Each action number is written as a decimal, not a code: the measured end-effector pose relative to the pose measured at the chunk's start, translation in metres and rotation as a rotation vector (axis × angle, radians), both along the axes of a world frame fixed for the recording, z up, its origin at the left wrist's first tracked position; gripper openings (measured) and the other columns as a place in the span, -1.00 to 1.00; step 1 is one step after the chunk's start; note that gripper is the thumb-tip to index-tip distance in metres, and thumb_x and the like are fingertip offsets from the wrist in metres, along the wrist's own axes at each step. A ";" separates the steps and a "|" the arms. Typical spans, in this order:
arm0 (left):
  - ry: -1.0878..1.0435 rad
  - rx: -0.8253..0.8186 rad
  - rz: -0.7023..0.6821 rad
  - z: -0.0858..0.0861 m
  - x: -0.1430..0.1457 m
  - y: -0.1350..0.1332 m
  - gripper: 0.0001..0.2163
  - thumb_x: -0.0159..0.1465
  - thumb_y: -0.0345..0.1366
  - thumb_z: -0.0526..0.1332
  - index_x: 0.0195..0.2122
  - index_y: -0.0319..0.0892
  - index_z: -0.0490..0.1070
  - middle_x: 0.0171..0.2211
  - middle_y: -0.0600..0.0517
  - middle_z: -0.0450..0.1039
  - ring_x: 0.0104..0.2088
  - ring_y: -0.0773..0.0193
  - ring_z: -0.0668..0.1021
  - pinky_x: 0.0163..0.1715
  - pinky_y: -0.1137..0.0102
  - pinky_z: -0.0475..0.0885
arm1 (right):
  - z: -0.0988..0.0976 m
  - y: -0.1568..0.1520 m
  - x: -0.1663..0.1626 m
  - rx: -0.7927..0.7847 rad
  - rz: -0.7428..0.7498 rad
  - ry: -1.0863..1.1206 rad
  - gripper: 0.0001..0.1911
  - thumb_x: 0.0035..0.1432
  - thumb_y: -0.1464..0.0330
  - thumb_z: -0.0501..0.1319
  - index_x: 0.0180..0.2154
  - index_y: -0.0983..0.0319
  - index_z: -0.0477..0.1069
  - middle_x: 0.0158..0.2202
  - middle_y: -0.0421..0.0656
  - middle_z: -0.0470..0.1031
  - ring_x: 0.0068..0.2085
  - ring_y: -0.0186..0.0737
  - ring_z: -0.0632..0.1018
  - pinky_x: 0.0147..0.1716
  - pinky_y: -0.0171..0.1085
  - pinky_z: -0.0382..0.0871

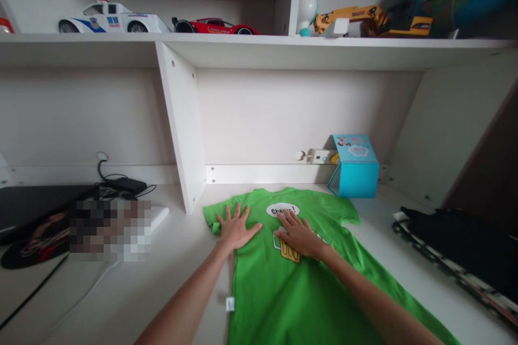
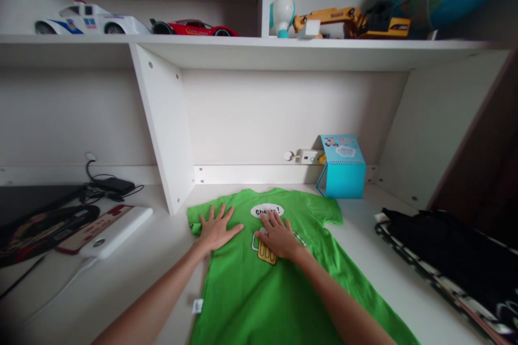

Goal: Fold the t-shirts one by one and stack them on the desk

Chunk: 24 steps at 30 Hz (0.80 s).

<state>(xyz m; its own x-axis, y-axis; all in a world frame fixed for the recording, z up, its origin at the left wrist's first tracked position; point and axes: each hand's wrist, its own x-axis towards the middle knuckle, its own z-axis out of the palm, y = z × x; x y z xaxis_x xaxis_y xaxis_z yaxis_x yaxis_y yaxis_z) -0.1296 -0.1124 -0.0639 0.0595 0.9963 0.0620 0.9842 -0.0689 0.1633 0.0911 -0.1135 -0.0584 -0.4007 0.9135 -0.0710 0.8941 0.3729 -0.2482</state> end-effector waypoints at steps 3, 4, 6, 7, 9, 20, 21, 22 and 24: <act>-0.014 -0.016 -0.012 0.000 -0.001 0.002 -0.19 0.04 0.34 -0.26 0.25 0.02 -0.12 0.28 0.01 -0.26 0.21 -0.33 -0.20 0.00 -0.32 -0.24 | -0.007 -0.049 0.057 0.014 -0.047 -0.006 -0.30 0.15 -0.09 -0.29 0.24 0.05 -0.27 0.30 -0.23 -0.31 0.27 -0.08 -0.22 0.14 0.15 -0.19; -0.017 -0.023 -0.017 0.000 -0.002 0.003 -0.19 0.03 0.35 -0.26 0.25 0.03 -0.12 0.28 0.01 -0.27 0.20 -0.34 -0.20 0.00 -0.32 -0.24 | -0.011 -0.062 0.078 0.038 -0.091 -0.016 -0.32 0.15 -0.09 -0.28 0.24 0.01 -0.25 0.29 -0.26 -0.27 0.27 -0.08 -0.19 0.14 0.17 -0.18; -0.021 -0.041 -0.035 0.000 -0.006 0.005 -0.19 0.03 0.35 -0.24 0.24 0.05 -0.12 0.28 0.02 -0.29 0.20 -0.33 -0.21 0.00 -0.32 -0.27 | -0.019 -0.079 0.118 0.098 -0.188 -0.044 -0.34 0.16 -0.07 -0.25 0.23 -0.02 -0.23 0.29 -0.27 -0.21 0.27 -0.06 -0.13 0.13 0.19 -0.17; -0.024 -0.050 -0.050 0.000 -0.008 0.006 -0.20 0.03 0.35 -0.23 0.24 0.06 -0.12 0.28 0.02 -0.30 0.21 -0.33 -0.22 0.00 -0.32 -0.28 | -0.023 -0.085 0.135 0.121 -0.226 -0.055 -0.35 0.16 -0.06 -0.24 0.23 -0.01 -0.22 0.29 -0.27 -0.20 0.26 -0.05 -0.12 0.13 0.20 -0.16; -0.029 -0.064 -0.079 0.002 -0.012 0.007 -0.22 0.05 0.34 -0.22 0.24 0.08 -0.11 0.28 0.02 -0.30 0.21 -0.31 -0.21 0.00 -0.32 -0.32 | -0.025 -0.093 0.155 0.143 -0.270 -0.081 -0.35 0.17 -0.04 -0.23 0.23 0.02 -0.20 0.28 -0.25 -0.19 0.26 -0.03 -0.11 0.12 0.22 -0.14; -0.064 0.014 -0.431 0.019 0.031 -0.020 -0.41 0.19 0.21 -0.21 0.20 0.13 0.00 0.27 0.03 -0.21 0.24 -0.09 -0.17 0.07 -0.22 -0.33 | 0.039 -0.183 0.025 -0.113 0.224 0.160 -0.25 0.10 -0.03 0.01 0.23 0.12 -0.13 0.28 -0.06 -0.23 0.25 0.05 -0.18 0.12 0.21 -0.20; -0.071 -0.025 -0.447 0.016 0.032 -0.022 -0.42 0.19 0.21 -0.20 0.20 0.16 -0.03 0.28 0.05 -0.23 0.24 -0.10 -0.17 0.06 -0.23 -0.32 | 0.040 -0.191 0.019 -0.135 0.252 0.147 -0.22 0.07 -0.02 0.05 0.23 0.15 -0.12 0.27 -0.03 -0.21 0.25 0.10 -0.19 0.11 0.23 -0.22; -0.075 -0.054 -0.450 0.014 0.032 -0.023 -0.42 0.18 0.22 -0.19 0.20 0.19 -0.06 0.28 0.07 -0.25 0.24 -0.10 -0.17 0.06 -0.24 -0.30 | 0.040 -0.197 0.016 -0.141 0.260 0.137 -0.21 0.07 0.00 0.07 0.23 0.18 -0.10 0.26 0.00 -0.18 0.24 0.12 -0.16 0.11 0.24 -0.20; -0.079 -0.078 -0.443 0.009 0.030 -0.023 -0.42 0.18 0.22 -0.19 0.21 0.21 -0.11 0.28 0.08 -0.28 0.24 -0.09 -0.17 0.06 -0.23 -0.28 | 0.038 -0.204 0.017 -0.100 0.244 0.131 -0.29 0.13 0.10 0.06 0.22 0.24 -0.07 0.24 0.03 -0.10 0.24 0.09 -0.07 0.13 0.17 -0.10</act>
<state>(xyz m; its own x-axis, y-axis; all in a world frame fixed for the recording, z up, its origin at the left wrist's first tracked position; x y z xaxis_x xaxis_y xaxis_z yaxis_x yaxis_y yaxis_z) -0.0996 -0.1357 -0.0554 0.4789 0.8778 0.0094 0.8470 -0.4649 0.2579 0.1080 -0.3178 -0.0205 -0.6193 0.7801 -0.0887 0.7389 0.5408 -0.4019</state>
